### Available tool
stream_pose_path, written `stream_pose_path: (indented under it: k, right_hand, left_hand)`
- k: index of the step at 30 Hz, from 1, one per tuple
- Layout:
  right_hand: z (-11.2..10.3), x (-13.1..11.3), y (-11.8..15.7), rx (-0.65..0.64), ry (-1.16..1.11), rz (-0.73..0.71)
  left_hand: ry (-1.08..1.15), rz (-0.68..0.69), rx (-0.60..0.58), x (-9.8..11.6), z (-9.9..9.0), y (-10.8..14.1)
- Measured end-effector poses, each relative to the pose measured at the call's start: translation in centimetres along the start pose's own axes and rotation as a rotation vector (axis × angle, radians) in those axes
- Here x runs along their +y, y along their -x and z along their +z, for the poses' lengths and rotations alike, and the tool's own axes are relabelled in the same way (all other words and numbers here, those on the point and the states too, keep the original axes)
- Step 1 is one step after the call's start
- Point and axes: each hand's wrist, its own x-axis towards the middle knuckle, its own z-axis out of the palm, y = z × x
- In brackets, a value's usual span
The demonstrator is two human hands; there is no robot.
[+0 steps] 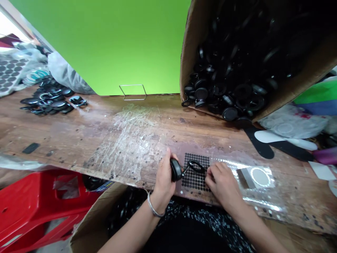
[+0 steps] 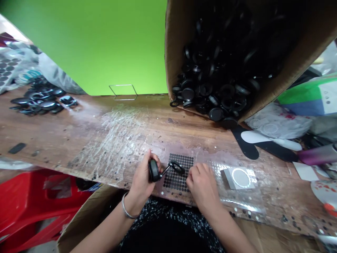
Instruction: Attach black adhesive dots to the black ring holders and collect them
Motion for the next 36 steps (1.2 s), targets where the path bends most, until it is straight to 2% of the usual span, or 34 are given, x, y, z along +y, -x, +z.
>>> stream_pose_path:
  k: [4,6,9,15,21,23,27,30,32,36]
  right_hand:
    - [-2.8,-1.3,0.3,0.219,-0.267,0.032]
    - [-3.7,-2.6,0.2,0.184,-0.363,0.004]
    - [-3.6,-4.6,0.0,0.108,-0.426,-0.049]
    - [-2.0,-6.3,-0.4,0.146,-0.417,-0.046]
    - [-2.2,-6.2,-0.5,0.126,-0.386,-0.068]
    - [-2.2,-6.2,-0.1,0.141,-0.355,-0.130]
    - [-1.5,-6.4,1.7,0.214,-0.193,-0.353]
    - [-1.4,-6.4,2.7,0.141,-0.099,-0.428]
    - [-1.9,-5.8,2.8,0.130,-0.148,-0.399]
    - [-2.7,-2.7,1.7,0.350,-0.236,-0.159]
  left_hand:
    - [-0.075,0.039,0.056,0.1,0.2,0.3]
    - [-0.117,0.081,0.049,0.0,0.6,0.6]
    - [-0.201,0.141,0.029,-0.1,1.0,1.1]
    - [-0.275,0.158,-0.006,-0.5,0.9,1.7]
    - [-0.245,0.075,-0.031,-0.9,0.9,1.9]
    - [-0.203,0.036,-0.013,-1.2,0.9,1.6]
    - [-0.032,-0.033,0.093,-1.3,0.7,1.0]
    - [0.031,-0.084,0.109,-0.9,0.6,0.7]
    - [0.034,-0.121,0.076,-0.4,0.5,0.6]
    - [-0.002,-0.038,0.085,0.6,0.1,0.4]
